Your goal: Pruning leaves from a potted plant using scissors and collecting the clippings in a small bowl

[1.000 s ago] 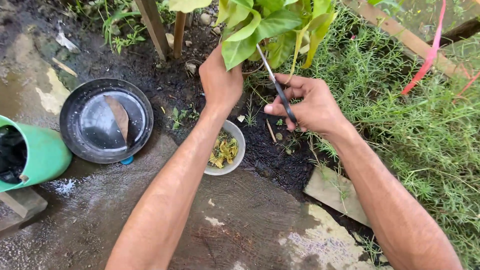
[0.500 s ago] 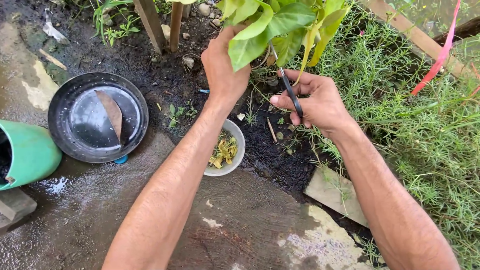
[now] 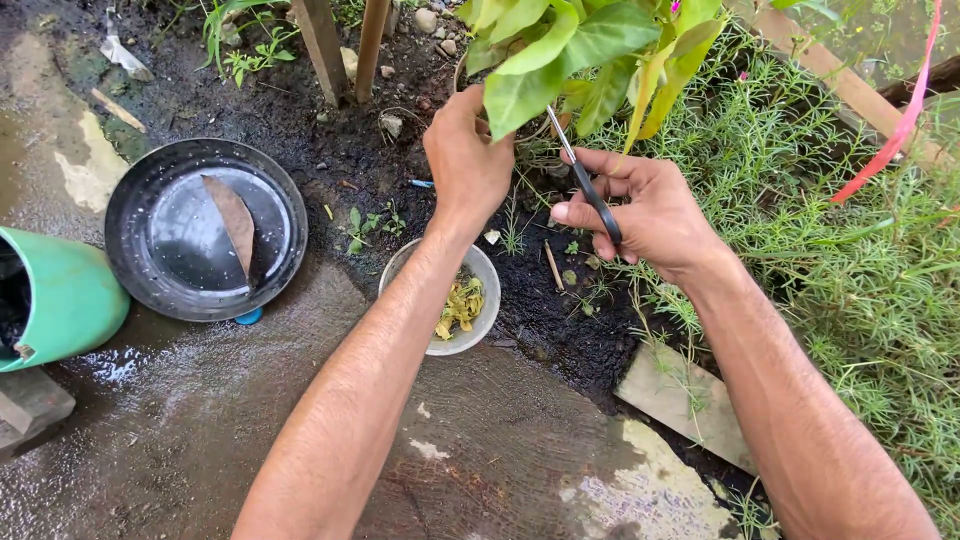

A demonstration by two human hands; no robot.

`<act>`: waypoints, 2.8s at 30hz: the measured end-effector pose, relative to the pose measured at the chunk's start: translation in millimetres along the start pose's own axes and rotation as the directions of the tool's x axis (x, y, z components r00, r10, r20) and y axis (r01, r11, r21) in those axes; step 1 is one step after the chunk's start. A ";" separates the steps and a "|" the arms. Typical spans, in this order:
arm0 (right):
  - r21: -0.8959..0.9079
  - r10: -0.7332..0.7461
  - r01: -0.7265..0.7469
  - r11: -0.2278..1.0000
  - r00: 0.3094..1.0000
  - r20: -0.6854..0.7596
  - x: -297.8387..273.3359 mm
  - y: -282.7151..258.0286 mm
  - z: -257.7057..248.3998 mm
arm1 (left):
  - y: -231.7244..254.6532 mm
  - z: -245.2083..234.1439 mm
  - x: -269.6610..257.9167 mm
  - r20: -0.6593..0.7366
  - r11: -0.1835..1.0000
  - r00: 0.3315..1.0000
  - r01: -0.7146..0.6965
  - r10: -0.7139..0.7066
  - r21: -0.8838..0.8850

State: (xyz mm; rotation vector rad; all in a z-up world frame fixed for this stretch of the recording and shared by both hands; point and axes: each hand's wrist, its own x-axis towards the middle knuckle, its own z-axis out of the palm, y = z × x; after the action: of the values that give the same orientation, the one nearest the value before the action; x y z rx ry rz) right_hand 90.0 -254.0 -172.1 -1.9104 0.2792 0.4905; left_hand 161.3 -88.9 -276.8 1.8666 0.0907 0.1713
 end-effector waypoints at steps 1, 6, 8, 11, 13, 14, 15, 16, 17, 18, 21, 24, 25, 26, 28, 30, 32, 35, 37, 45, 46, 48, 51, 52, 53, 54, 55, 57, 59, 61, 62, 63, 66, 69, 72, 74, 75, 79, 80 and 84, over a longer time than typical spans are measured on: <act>-0.002 0.000 0.000 1.000 1.000 0.001 -0.2 -0.8 -0.7 | -5.4 4.2 0.3 -0.002 1.000 1.000 0.001 -0.001 -0.001; 0.007 -0.001 0.001 1.000 1.000 0.001 -2.2 -2.3 -3.0 | -18.4 17.0 -3.0 -0.124 0.970 0.962 -0.238 0.243 0.054; -0.014 0.004 -0.004 1.000 1.000 -0.005 -6.1 -3.5 -3.4 | -7.2 15.2 -7.1 -0.110 0.987 0.983 -0.151 0.144 -0.059; -0.013 0.016 -0.016 1.000 1.000 -0.002 -7.4 -2.0 -6.9 | -3.1 22.2 -4.3 -0.004 0.955 0.991 0.124 -0.130 -0.270; 0.010 0.021 -0.021 1.000 1.000 0.009 -9.1 0.2 -9.9 | -8.7 34.5 -0.4 0.093 0.886 0.952 0.306 -0.292 -0.349; 0.018 0.015 -0.015 1.000 1.000 0.004 -9.7 -0.3 -10.6 | -13.8 41.9 2.6 0.147 0.779 0.922 0.382 -0.358 -0.497; 0.027 0.010 -0.010 1.000 1.000 -0.001 -10.3 -0.8 -11.2 | -18.9 49.2 5.7 0.211 0.642 0.887 0.446 -0.411 -0.624; 0.027 0.009 -0.009 1.000 1.000 0.001 -10.1 1.5 -11.6 | -21.6 53.7 7.1 0.210 0.642 0.887 0.446 -0.412 -0.624; 0.082 -0.002 0.001 0.997 1.000 0.013 -9.9 3.9 -12.3 | -24.3 58.5 8.4 0.250 0.529 0.864 0.471 -0.436 -0.706; 0.138 -0.016 0.013 0.990 1.000 0.020 -9.8 6.2 -14.0 | -26.0 64.6 10.7 0.296 0.406 0.842 0.489 -0.450 -0.772; 0.249 -0.034 0.023 0.968 0.999 0.042 -7.7 11.9 -16.4 | -20.4 73.3 11.8 0.224 0.394 0.835 0.451 -0.502 -0.801; 0.278 -0.028 0.017 0.961 0.999 0.035 -5.4 13.0 -16.3 | 0.4 67.1 0.4 -0.247 0.827 0.910 0.156 -0.334 -0.540; 0.279 -0.030 0.020 0.960 0.999 0.034 -5.2 13.7 -15.8 | 7.1 63.0 -4.1 -0.248 0.828 0.910 0.154 -0.331 -0.539; 0.273 -0.033 0.022 0.962 0.999 0.037 -5.2 14.6 -15.9 | 13.9 59.5 -8.9 -0.261 0.874 0.926 0.125 -0.272 -0.470; 0.269 -0.036 0.025 0.963 0.999 0.039 -5.1 16.7 -16.6 | 25.6 56.2 -13.4 -0.271 0.914 0.939 0.092 -0.211 -0.396; 0.258 -0.024 0.008 0.966 0.998 0.061 -4.0 16.6 -16.4 | 35.9 53.9 -11.1 -0.138 0.895 0.919 0.313 -0.370 -0.319; 0.262 -0.034 0.015 0.965 0.997 0.068 -3.7 18.6 -17.1 | 29.7 60.0 -9.6 -0.263 0.944 0.935 0.160 -0.238 -0.289; 0.262 -0.045 0.024 0.965 0.996 0.073 -5.2 17.7 -17.4 | 38.5 57.2 -6.0 -0.359 0.970 0.913 0.126 -0.196 -0.208; 0.253 -0.049 0.028 0.967 0.996 0.077 -6.0 16.8 -17.8 | 42.9 54.5 -3.2 -0.351 0.953 0.889 0.245 -0.295 -0.180; 0.277 -0.035 0.022 0.961 0.999 0.042 -13.0 19.7 -25.1 | -4.5 42.6 1.6 -0.404 0.999 0.914 -0.025 0.037 0.036; 0.277 -0.036 0.024 0.961 0.999 0.038 -13.0 21.5 -25.8 | -19.9 42.6 8.1 -0.402 0.999 0.915 -0.028 0.039 0.034; 0.258 -0.016 0.003 0.966 0.999 0.045 -13.1 26.5 -27.1 | -51.7 43.9 20.4 -0.325 0.891 0.877 -0.212 0.354 0.401; 0.224 -0.024 0.015 0.975 0.999 0.036 -14.0 32.6 -26.6 | -36.0 29.8 23.4 -0.236 0.896 0.899 -0.277 0.369 0.348; 0.224 -0.023 0.015 0.974 0.999 0.033 -13.9 33.0 -26.2 | -33.7 28.4 24.0 -0.233 0.896 0.899 -0.279 0.370 0.346; 0.223 -0.019 0.011 0.975 0.999 0.033 -13.9 33.2 -25.9 | -31.2 27.0 24.5 -0.230 0.902 0.895 -0.306 0.382 0.304; 0.221 -0.017 0.010 0.975 0.999 0.031 -13.9 33.4 -26.3 | -28.1 26.3 25.5 -0.227 0.905 0.890 -0.335 0.395 0.261; 0.221 -0.018 0.012 0.975 0.999 0.026 -14.5 30.8 -25.5 | -29.9 27.6 28.5 -0.225 0.905 0.889 -0.339 0.397 0.258; 0.241 -0.016 0.005 0.970 0.999 0.041 -14.5 24.9 -21.4 | -35.2 26.3 34.2 -0.112 0.858 0.914 -0.317 0.390 0.404; 0.245 -0.021 0.011 0.969 0.999 0.038 -14.6 22.5 -18.7 | -44.3 31.0 39.2 -0.175 0.864 0.876 -0.377 0.450 0.335; 0.244 -0.024 0.014 0.970 0.999 0.041 -12.4 20.9 -15.8 | -49.3 30.8 45.9 -0.247 0.860 0.832 -0.433 0.496 0.269; 0.235 -0.035 0.024 0.972 0.998 0.043 -11.4 20.9 -15.3 | -48.5 29.7 49.8 -0.221 0.890 0.878 -0.360 0.425 0.280; 0.227 -0.045 0.034 0.973 0.998 0.044 -10.4 21.0 -14.9 | -47.8 28.8 53.7 -0.195 0.913 0.917 -0.286 0.349 0.292; 0.224 -0.043 0.034 0.974 0.998 0.034 -6.9 12.6 -11.3 | -36.4 14.3 65.7 -0.147 0.922 0.945 -0.235 0.291 0.308; 0.250 -0.057 0.041 0.968 0.997 0.058 4.6 13.1 -11.0 | -39.1 10.1 78.3 -0.151 0.899 0.931 -0.263 0.331 0.349; 0.267 -0.064 0.034 0.963 0.992 0.107 11.7 9.6 -7.9 | -51.5 13.1 93.6 -0.159 0.899 0.945 -0.206 0.285 0.387; 0.270 -0.065 0.028 0.962 0.990 0.127 16.1 7.1 -5.3 | -41.9 7.9 97.4 -0.151 0.906 0.942 -0.232 0.300 0.354; 0.270 -0.066 0.024 0.962 0.987 0.149 18.1 5.9 -4.1 | -37.2 5.2 99.0 -0.147 0.913 0.938 -0.256 0.315 0.318; 0.307 -0.081 0.030 0.951 0.985 0.154 31.5 8.2 -0.1 | -37.2 2.5 108.4 -0.156 0.904 0.923 -0.290 0.350 0.315; 0.297 -0.076 0.028 0.955 0.985 0.153 33.6 6.2 -0.7 | -37.5 2.2 111.8 -0.145 0.924 0.937 -0.273 0.319 0.268; 0.306 -0.088 0.037 0.951 0.984 0.154 43.1 6.4 -3.0 | -43.3 -1.9 121.8 -0.142 0.899 0.904 -0.363 0.404 0.245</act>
State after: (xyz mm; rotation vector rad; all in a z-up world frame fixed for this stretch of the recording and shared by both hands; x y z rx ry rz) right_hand 126.1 -257.7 -196.2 -1.5656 0.1725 0.5295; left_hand 282.2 -55.9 -308.9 2.0636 -0.1394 0.6377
